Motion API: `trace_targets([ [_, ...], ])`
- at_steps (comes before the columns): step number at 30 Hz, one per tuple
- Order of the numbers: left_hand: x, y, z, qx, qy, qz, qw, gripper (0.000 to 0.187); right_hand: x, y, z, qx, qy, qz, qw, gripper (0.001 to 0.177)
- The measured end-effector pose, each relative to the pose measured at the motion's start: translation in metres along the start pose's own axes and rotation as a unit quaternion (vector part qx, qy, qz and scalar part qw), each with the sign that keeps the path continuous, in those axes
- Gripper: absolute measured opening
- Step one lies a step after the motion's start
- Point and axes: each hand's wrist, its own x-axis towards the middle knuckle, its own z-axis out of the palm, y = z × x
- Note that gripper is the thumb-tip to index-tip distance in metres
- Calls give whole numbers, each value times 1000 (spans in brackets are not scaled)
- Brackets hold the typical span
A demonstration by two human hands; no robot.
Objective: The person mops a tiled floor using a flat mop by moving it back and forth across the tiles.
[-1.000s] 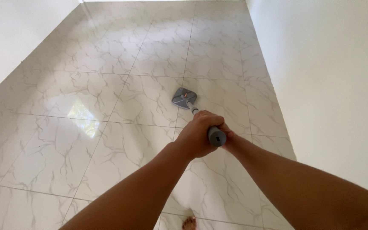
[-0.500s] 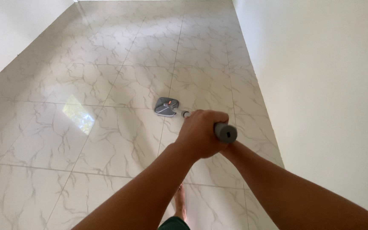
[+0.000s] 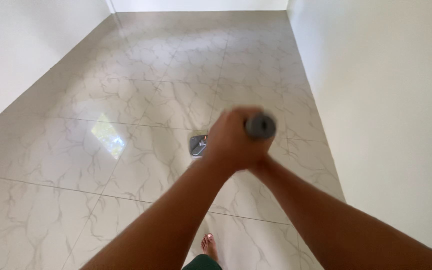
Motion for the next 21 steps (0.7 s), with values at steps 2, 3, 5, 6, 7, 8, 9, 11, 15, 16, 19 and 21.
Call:
trace_targets([
  [2, -11, -14, 1, -1, -42, -72, 996, 26, -12, 8, 4, -171, -57, -18, 983, 25],
  [3, -17, -20, 4, -5, -67, -112, 991, 33, -20, 8, 8, -255, -82, -22, 963, 24],
  [5, -23, -33, 6, -10, -52, -64, 997, 31, -27, 1, 21, -142, -52, 36, 988, 26],
  [6, -21, -41, 5, -13, -45, -37, 998, 30, -25, -3, 28, -86, -36, 62, 994, 29],
  [7, -16, -48, 8, -15, -35, -18, 999, 32, -17, -6, 29, -54, -45, 73, 995, 26],
  [8, -10, -55, 10, -18, -25, 0, 1000, 33, -12, -7, 28, -39, -45, 82, 995, 24],
  [9, -3, -62, 10, -20, -14, 23, 999, 34, -5, -6, 26, -32, -46, 84, 995, 22],
  [11, 9, -79, 8, -31, -27, 2, 999, 33, 10, 4, 19, -42, -46, 77, 995, 19],
  [15, 34, -120, 3, -24, -82, -46, 995, 29, 40, 42, -6, -60, -52, 68, 994, 16],
  [16, 37, -133, 1, -24, -74, -8, 997, 28, 47, 53, -11, -66, -52, 65, 994, 17],
  [19, 49, -171, -10, -39, -72, 55, 995, 25, 78, 83, -27, -95, -68, 58, 991, 20],
  [21, 62, -201, -20, -76, -99, 27, 992, 22, 106, 100, -32, -115, -80, 48, 989, 23],
])
